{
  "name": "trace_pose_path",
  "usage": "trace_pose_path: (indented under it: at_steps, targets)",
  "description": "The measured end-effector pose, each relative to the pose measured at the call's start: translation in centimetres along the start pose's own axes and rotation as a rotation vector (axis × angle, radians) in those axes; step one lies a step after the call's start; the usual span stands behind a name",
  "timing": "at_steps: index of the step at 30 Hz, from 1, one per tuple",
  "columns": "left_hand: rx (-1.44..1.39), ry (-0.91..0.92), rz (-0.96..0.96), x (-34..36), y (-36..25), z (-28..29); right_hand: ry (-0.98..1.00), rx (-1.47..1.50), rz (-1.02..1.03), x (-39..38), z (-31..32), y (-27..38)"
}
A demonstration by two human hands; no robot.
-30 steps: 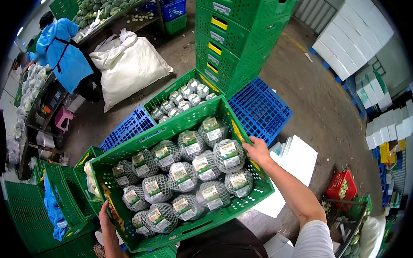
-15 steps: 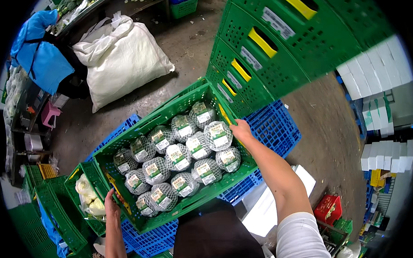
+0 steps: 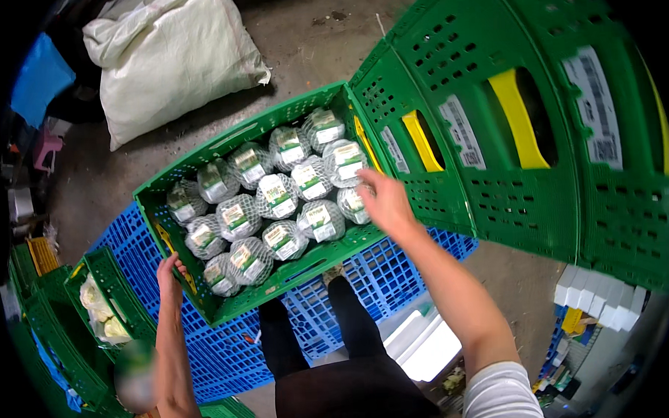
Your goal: The person wraps individual produce items in plastic film using a heat-sealing machine and places them into a green crate.
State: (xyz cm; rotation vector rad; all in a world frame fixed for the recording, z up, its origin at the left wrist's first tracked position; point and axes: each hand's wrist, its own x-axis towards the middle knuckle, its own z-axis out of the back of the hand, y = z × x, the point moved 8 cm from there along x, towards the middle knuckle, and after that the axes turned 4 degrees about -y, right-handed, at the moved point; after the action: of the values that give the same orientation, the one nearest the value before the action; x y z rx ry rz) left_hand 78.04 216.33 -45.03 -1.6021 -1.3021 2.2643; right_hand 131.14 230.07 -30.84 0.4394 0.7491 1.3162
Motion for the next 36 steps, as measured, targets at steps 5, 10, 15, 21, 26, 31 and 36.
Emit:
trace_pose_path:
  at_steps: [5,10,15,21,26,31,36]
  targets:
    - [0.211,-0.077,-0.160,-2.6,-1.8,-1.8,0.473,-0.260,0.161,-6.5,-6.1,-2.5]
    - [0.623,-0.830,-0.498,-10.7,3.5,4.1,0.637,-0.582,0.365,-9.5,-10.7,-8.6]
    - [-0.632,-0.494,0.413,-16.9,19.8,-3.0,0.673,-0.687,0.335,-10.1,-11.6,-11.6]
    - [-0.369,-0.648,0.119,-14.9,19.3,-7.0,0.736,-0.806,0.431,-9.2,-13.0,-10.1]
    - [-0.490,-0.600,0.170,-15.0,21.1,-8.0,0.775,-0.949,0.449,-8.9,-12.4,-9.7]
    - [-0.489,-0.626,0.132,-15.5,21.5,-7.9,0.782,-0.964,0.432,-8.6,-12.1,-11.0]
    - [-0.458,-0.591,0.084,-15.4,21.1,-7.9,0.823,-1.012,0.448,-9.5,-12.2,-10.7]
